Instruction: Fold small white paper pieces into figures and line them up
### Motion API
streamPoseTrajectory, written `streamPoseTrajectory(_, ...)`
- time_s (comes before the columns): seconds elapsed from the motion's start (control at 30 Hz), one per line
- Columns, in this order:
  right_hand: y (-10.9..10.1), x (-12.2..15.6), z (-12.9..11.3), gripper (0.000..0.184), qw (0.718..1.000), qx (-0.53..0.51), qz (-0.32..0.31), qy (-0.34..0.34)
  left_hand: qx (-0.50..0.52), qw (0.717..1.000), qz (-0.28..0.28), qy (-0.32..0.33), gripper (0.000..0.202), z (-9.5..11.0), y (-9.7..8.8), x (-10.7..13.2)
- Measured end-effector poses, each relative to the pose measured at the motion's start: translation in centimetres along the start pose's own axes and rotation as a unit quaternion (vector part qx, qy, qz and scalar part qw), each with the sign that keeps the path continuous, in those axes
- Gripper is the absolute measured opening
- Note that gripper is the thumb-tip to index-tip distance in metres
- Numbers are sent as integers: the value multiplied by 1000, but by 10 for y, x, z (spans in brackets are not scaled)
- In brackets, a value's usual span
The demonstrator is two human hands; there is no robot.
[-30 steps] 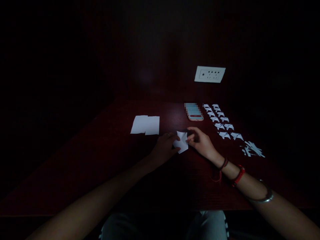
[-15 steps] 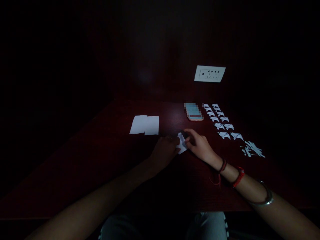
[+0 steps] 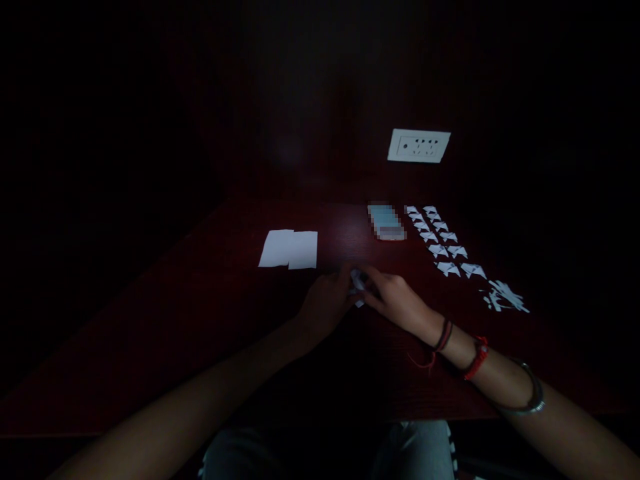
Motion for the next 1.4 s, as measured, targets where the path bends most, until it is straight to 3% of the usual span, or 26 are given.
streamPoseTrajectory(0.17, -1, -4, 5, 47, 999, -19, 24, 13, -2, 1000, -3, -8, 58, 0, -1, -1)
streamPoseTrajectory(0.4, -2, -6, 8, 41, 999, -3, 39, 19, -10, 1000, -20, -5, 60, 0, -1, -1)
streamPoseTrajectory(0.53, -7, -8, 9, 31, 996, -19, 87, -2, -9, 1000, -30, -4, 56, -1, 0, -1)
streamPoseTrajectory(0.67, -10, -11, 16, 18, 991, -63, 115, 33, -1, 1000, -26, -1, 52, -2, 2, -1)
streamPoseTrajectory(0.8, -11, -16, 25, 23, 986, -76, 132, 61, -6, 1000, -23, -1, 51, -2, 3, -1)
streamPoseTrajectory(1.0, -9, -25, 31, 12, 993, -41, 98, 50, 1, 1000, -23, 1, 48, -4, 5, -2)
streamPoseTrajectory(1.13, -12, -27, 40, 13, 986, -126, 51, 94, 7, 1000, -23, 0, 50, -6, 7, -2)
streamPoseTrajectory(1.3, -16, -27, 47, 14, 951, -255, -19, 175, -1, 1000, -29, -9, 48, -5, 6, -1)
streamPoseTrajectory(1.4, -18, -27, 45, 17, 942, -279, -31, 181, -3, 1000, -29, -7, 46, -4, 5, 0)
Point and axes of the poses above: each hand's wrist, its own x-axis away from the middle knuckle, its own y-axis out of the palm, z = x × y, the point moved 3 cm from there along -x, towards the middle knuckle, and after that the axes turned 15 degrees about -x, right-handed, at the moved point
